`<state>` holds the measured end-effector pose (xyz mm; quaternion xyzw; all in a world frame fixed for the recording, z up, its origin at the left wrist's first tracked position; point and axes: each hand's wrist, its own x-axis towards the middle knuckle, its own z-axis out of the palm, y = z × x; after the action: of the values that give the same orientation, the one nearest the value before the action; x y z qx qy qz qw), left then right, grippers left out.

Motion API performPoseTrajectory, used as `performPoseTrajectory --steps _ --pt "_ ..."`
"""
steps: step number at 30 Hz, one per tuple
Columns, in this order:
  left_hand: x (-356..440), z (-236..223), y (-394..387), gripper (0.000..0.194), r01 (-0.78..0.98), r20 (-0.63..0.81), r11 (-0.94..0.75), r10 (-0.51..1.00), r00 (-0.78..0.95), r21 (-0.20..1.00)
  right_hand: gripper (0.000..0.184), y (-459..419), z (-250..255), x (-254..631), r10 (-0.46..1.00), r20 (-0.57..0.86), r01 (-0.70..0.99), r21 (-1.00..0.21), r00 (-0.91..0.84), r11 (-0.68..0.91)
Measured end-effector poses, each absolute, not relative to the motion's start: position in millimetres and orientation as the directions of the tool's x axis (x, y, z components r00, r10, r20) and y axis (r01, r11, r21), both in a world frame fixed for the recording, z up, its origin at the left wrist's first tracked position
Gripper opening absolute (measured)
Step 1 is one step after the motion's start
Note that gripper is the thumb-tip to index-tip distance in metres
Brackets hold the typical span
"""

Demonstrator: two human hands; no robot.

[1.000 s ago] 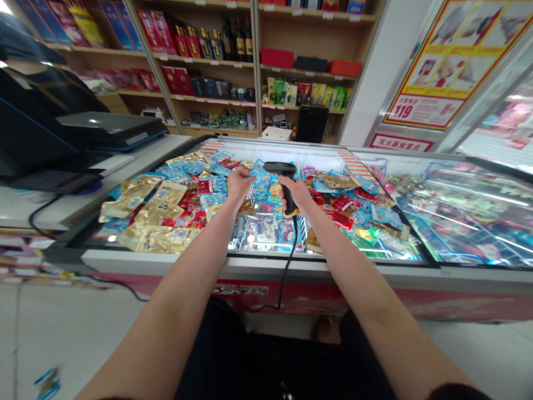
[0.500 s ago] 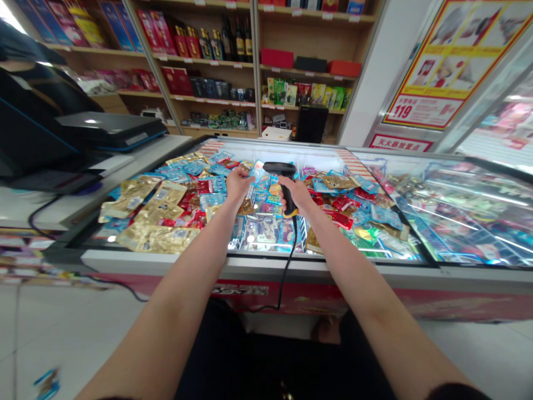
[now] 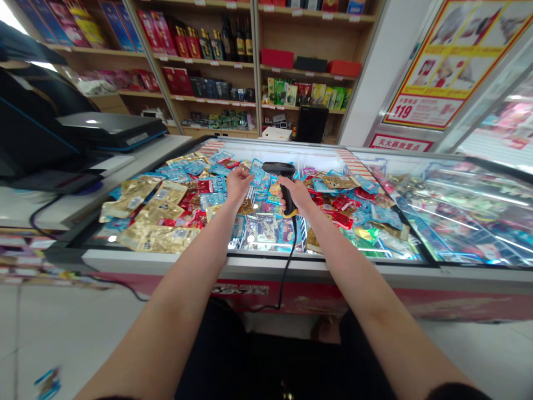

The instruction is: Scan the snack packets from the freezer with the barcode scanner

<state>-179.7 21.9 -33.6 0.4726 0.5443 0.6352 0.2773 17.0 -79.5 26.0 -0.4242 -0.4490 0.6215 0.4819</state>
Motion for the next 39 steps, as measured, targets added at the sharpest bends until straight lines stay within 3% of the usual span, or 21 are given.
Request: performPoseTrajectory --steps 9,39 --pt "-179.9 -34.9 23.2 0.025 0.280 0.365 -0.263 0.830 -0.422 0.923 0.025 -79.4 24.0 16.8 0.981 -0.077 -0.205 -0.972 -0.180 -0.114" --pt "-177.3 -35.0 23.7 0.024 0.212 0.327 -0.259 0.848 -0.417 0.942 0.027 -80.5 25.2 20.4 0.978 -0.080 -0.172 -0.978 -0.193 -0.115"
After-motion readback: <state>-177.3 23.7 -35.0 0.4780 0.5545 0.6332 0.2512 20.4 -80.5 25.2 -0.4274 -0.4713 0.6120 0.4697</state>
